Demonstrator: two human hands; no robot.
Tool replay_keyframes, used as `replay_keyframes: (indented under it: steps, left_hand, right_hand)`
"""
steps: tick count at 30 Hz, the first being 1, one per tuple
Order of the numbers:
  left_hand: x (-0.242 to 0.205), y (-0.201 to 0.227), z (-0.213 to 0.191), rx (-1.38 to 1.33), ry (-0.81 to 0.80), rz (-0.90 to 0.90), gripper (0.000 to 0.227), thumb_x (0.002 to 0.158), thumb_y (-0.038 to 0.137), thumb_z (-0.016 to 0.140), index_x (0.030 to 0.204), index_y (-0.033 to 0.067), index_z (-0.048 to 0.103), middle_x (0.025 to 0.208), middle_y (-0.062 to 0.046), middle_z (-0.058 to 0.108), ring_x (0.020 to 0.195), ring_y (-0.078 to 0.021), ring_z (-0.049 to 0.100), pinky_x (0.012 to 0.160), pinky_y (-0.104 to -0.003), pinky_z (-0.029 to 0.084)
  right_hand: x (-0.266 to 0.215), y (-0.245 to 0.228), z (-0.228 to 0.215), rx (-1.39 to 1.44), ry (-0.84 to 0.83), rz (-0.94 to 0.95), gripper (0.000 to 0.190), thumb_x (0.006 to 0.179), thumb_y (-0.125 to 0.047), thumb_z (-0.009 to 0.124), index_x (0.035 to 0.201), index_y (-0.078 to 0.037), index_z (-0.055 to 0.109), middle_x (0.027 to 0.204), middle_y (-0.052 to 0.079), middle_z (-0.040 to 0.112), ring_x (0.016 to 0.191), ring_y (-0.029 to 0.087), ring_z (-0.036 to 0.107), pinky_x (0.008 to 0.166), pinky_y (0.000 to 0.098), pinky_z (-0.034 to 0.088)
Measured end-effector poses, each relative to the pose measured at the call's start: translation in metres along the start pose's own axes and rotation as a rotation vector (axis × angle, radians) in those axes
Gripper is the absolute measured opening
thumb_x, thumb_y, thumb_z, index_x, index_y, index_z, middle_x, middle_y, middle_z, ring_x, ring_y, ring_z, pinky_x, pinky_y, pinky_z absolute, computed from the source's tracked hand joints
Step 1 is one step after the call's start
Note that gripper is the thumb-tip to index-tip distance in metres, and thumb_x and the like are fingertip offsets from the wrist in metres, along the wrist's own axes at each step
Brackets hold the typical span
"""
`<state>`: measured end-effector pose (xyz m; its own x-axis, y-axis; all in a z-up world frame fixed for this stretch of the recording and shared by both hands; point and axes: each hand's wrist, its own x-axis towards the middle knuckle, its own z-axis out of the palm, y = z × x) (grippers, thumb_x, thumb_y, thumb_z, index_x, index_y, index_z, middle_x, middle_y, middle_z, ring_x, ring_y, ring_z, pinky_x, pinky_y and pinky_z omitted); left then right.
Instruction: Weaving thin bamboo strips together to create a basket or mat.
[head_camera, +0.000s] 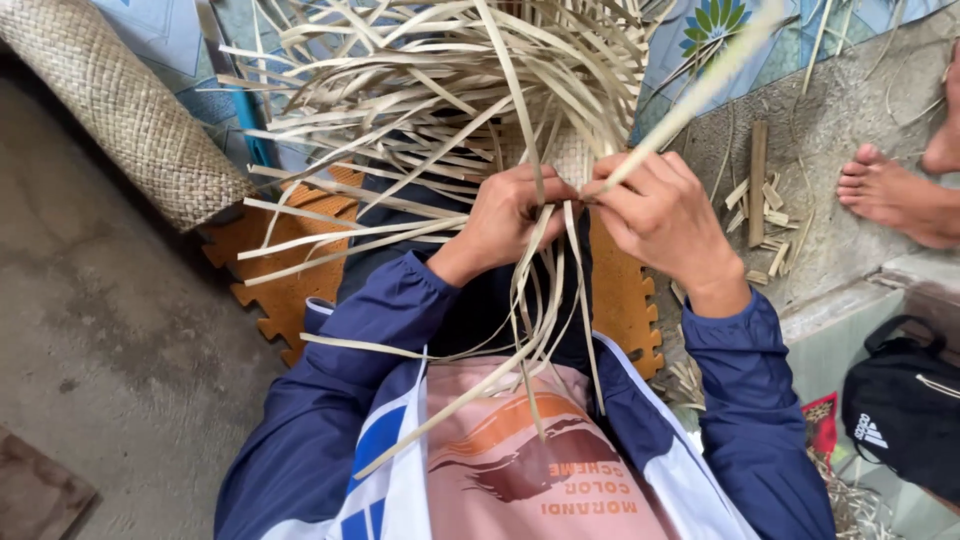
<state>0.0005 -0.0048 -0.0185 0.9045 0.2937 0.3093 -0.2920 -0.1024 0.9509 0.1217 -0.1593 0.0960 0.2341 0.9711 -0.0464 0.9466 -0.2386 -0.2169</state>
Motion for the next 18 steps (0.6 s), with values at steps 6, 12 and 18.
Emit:
replay_keyframes:
  steps: [6, 12, 18]
  left_hand:
    - [0.002, 0.005, -0.004, -0.11, -0.024, -0.134, 0.006, 0.087, 0.021, 0.073, 0.088, 0.0148, 0.072, 0.075, -0.008, 0.064, 0.075, -0.0357, 0.068, 0.066, -0.045, 0.055]
    - [0.004, 0.001, -0.005, -0.138, -0.111, -0.381, 0.01, 0.081, 0.024, 0.073, 0.083, 0.0146, 0.076, 0.062, -0.009, 0.067, 0.063, -0.0307, 0.07, 0.061, -0.043, 0.053]
    - [0.008, -0.003, -0.004, -0.2, -0.177, -0.382, 0.011, 0.086, 0.022, 0.074, 0.082, 0.012, 0.077, 0.06, -0.008, 0.07, 0.057, -0.0258, 0.069, 0.057, -0.036, 0.052]
  right_hand:
    - [-0.008, 0.004, 0.003, 0.038, 0.04, 0.013, 0.014, 0.093, 0.0, 0.076, 0.096, -0.013, 0.076, 0.107, 0.0, 0.068, 0.093, 0.019, 0.064, 0.082, 0.0312, 0.051]
    - [-0.008, -0.003, 0.008, 0.033, 0.054, 0.026, 0.012, 0.089, -0.02, 0.083, 0.096, -0.015, 0.075, 0.109, 0.001, 0.068, 0.093, 0.018, 0.062, 0.079, 0.0311, 0.049]
    - [0.003, -0.014, 0.006, -0.067, 0.081, 0.062, 0.049, 0.091, -0.047, 0.082, 0.126, -0.016, 0.07, 0.105, 0.001, 0.054, 0.078, 0.015, 0.05, 0.067, 0.0289, 0.046]
